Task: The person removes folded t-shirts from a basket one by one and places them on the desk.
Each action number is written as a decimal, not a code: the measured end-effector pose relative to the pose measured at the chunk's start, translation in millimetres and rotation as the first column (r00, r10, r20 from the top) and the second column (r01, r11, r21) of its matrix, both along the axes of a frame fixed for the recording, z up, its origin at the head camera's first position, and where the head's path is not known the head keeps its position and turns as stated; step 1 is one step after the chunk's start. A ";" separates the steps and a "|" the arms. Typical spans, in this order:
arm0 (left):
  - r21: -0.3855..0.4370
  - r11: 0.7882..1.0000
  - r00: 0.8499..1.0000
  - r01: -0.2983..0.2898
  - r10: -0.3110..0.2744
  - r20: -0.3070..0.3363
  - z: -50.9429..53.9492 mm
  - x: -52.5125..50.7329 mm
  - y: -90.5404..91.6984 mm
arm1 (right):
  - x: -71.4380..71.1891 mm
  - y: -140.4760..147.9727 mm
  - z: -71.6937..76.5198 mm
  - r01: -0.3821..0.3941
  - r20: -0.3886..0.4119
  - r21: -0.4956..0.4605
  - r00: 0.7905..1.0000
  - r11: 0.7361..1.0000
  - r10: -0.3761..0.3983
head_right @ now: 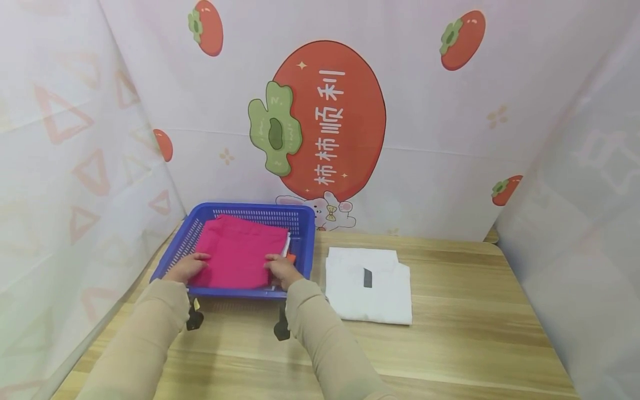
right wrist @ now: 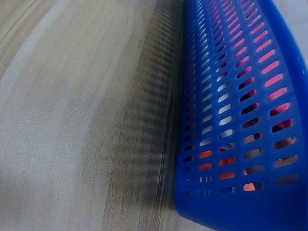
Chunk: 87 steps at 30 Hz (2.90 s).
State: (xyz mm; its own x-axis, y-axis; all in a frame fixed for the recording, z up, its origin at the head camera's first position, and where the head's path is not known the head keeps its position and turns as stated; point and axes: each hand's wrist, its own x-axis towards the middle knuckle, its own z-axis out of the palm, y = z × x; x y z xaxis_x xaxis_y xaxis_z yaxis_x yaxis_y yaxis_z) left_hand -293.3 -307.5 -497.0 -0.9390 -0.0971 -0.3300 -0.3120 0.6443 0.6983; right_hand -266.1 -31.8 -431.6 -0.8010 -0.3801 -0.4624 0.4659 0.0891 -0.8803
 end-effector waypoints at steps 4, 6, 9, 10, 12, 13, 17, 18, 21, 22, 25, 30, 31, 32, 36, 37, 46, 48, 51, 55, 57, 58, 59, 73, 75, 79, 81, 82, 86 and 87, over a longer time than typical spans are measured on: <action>0.010 0.997 0.997 -0.071 0.071 0.017 15.8 7.8 12.0 | -13.8 -1.8 -21.3 0.021 -0.036 -0.100 0.999 0.995 -0.025; 0.024 0.995 0.995 -0.099 0.099 -0.019 26.0 14.5 18.4 | -21.7 -3.3 -32.9 0.031 -0.047 -0.135 0.998 0.990 -0.038; 0.060 0.986 0.986 -0.153 0.157 -0.054 37.3 21.7 25.3 | -28.5 -3.9 -41.7 0.028 -0.054 -0.168 0.998 0.985 -0.038; 0.065 0.985 0.984 -0.161 0.165 -0.061 38.7 22.7 26.0 | -27.3 -4.1 -39.2 0.027 -0.055 -0.169 0.998 0.985 -0.037; 0.097 0.981 0.983 -0.170 0.176 -0.050 40.1 23.5 26.6 | -27.8 -5.3 -40.3 0.034 -0.049 -0.173 0.998 0.984 -0.043; 0.109 0.980 0.985 -0.163 0.168 -0.040 40.2 23.8 26.6 | -28.1 -6.2 -41.1 0.037 -0.040 -0.165 0.998 0.986 -0.044; 0.129 0.987 0.995 -0.099 0.099 0.002 40.5 23.8 27.0 | -49.4 -16.0 -80.6 0.036 -0.051 -0.122 0.998 0.992 -0.043; 0.121 0.989 0.997 -0.081 0.082 0.001 40.8 23.9 27.7 | -58.7 -19.9 -98.4 0.029 -0.056 -0.102 0.998 0.994 -0.034; 0.073 0.996 0.998 -0.054 0.055 -0.011 41.3 23.7 30.1 | -81.9 -27.6 -146.4 -0.008 -0.119 -0.039 0.993 0.999 0.003; 0.053 0.997 0.999 -0.048 0.049 -0.020 40.6 23.3 30.6 | -88.3 -30.3 -159.0 -0.010 -0.122 -0.015 0.992 1.000 0.008; 0.024 0.999 0.998 -0.046 0.047 -0.043 38.5 21.5 31.6 | -81.0 -28.9 -148.9 0.007 -0.171 0.069 0.985 0.998 0.005; 0.041 0.996 0.995 -0.073 0.076 -0.062 36.0 18.0 29.6 | -56.0 -21.6 -92.0 0.060 -0.190 0.143 0.981 0.988 -0.032; 0.049 0.996 0.995 -0.077 0.080 -0.061 36.4 17.9 29.0 | -51.4 -20.5 -79.7 0.067 -0.184 0.160 0.982 0.985 -0.036; 0.056 0.995 0.995 -0.082 0.085 -0.055 37.1 17.9 28.5 | -53.3 -18.5 -81.6 0.061 -0.217 0.133 0.976 0.989 -0.031; 0.097 0.992 0.995 -0.076 0.082 -0.054 41.8 20.0 26.9 | -47.2 -13.6 -67.1 0.050 -0.275 0.148 0.961 0.988 -0.007; 0.119 0.990 0.996 -0.071 0.078 -0.054 42.8 20.5 26.2 | -45.0 -11.8 -63.3 0.042 -0.291 0.151 0.957 0.988 0.003; 0.302 0.953 0.995 -0.015 0.045 -0.090 48.9 23.4 25.1 | -24.5 7.8 -24.8 -0.011 -0.367 0.207 0.926 0.978 0.089; 0.306 0.952 0.994 -0.010 0.043 -0.103 51.8 25.0 27.4 | -23.5 11.4 -22.4 -0.018 -0.375 0.196 0.923 0.980 0.092; 0.298 0.955 0.991 -0.011 0.050 -0.124 56.9 28.1 31.1 | -22.8 15.5 -19.9 -0.023 -0.385 0.180 0.918 0.983 0.092; 0.289 0.957 0.987 -0.002 0.049 -0.156 63.4 30.8 35.8 | -20.1 20.6 -13.9 -0.019 -0.414 0.187 0.905 0.982 0.096; 0.291 0.957 0.984 -0.001 0.053 -0.170 66.6 31.7 38.1 | -17.8 23.0 -8.5 -0.015 -0.425 0.201 0.899 0.979 0.101; 0.291 0.957 0.983 0.000 0.054 -0.176 68.1 32.0 39.2 | -17.1 24.3 -6.5 -0.015 -0.431 0.205 0.896 0.979 0.104; 0.285 0.959 0.981 0.000 0.055 -0.186 70.1 32.8 40.6 | -16.5 25.7 -4.2 -0.013 -0.436 0.209 0.894 0.978 0.105; 0.326 0.945 0.942 0.036 0.076 -0.326 87.7 54.4 65.6 | -0.4 55.5 30.1 -0.041 -0.527 0.176 0.840 0.984 0.129; 0.363 0.931 0.939 0.041 0.088 -0.332 88.4 58.9 70.7 | 7.8 61.6 40.6 -0.057 -0.531 0.180 0.834 0.982 0.146; 0.422 0.906 0.937 0.042 0.111 -0.331 90.7 65.1 81.1 | 14.5 73.0 49.0 -0.062 -0.525 0.172 0.839 0.983 0.145; 0.452 0.891 0.936 0.049 0.118 -0.332 91.5 67.7 86.7 | 12.3 78.8 43.1 -0.058 -0.514 0.155 0.848 0.986 0.131; 0.461 0.886 0.935 0.055 0.117 -0.335 92.6 67.8 90.1 | 10.6 82.1 40.5 -0.056 -0.506 0.142 0.854 0.988 0.121; 0.500 0.862 0.927 0.081 0.119 -0.357 95.9 69.0 104.2 | 7.5 94.1 33.1 -0.046 -0.490 0.108 0.866 0.993 0.093; 0.502 0.861 0.923 0.085 0.122 -0.365 96.7 69.5 107.8 | 7.4 97.1 32.6 -0.046 -0.490 0.101 0.867 0.994 0.090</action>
State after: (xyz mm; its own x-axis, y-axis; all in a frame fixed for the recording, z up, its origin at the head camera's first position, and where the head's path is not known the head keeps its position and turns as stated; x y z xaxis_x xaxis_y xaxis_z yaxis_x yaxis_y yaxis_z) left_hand -223.8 -199.7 -400.4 -0.9987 -0.0352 0.0358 0.0292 0.1710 0.9848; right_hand -258.7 65.4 -399.0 -0.9064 -0.4199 -0.0461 -0.0372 0.1880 -0.9815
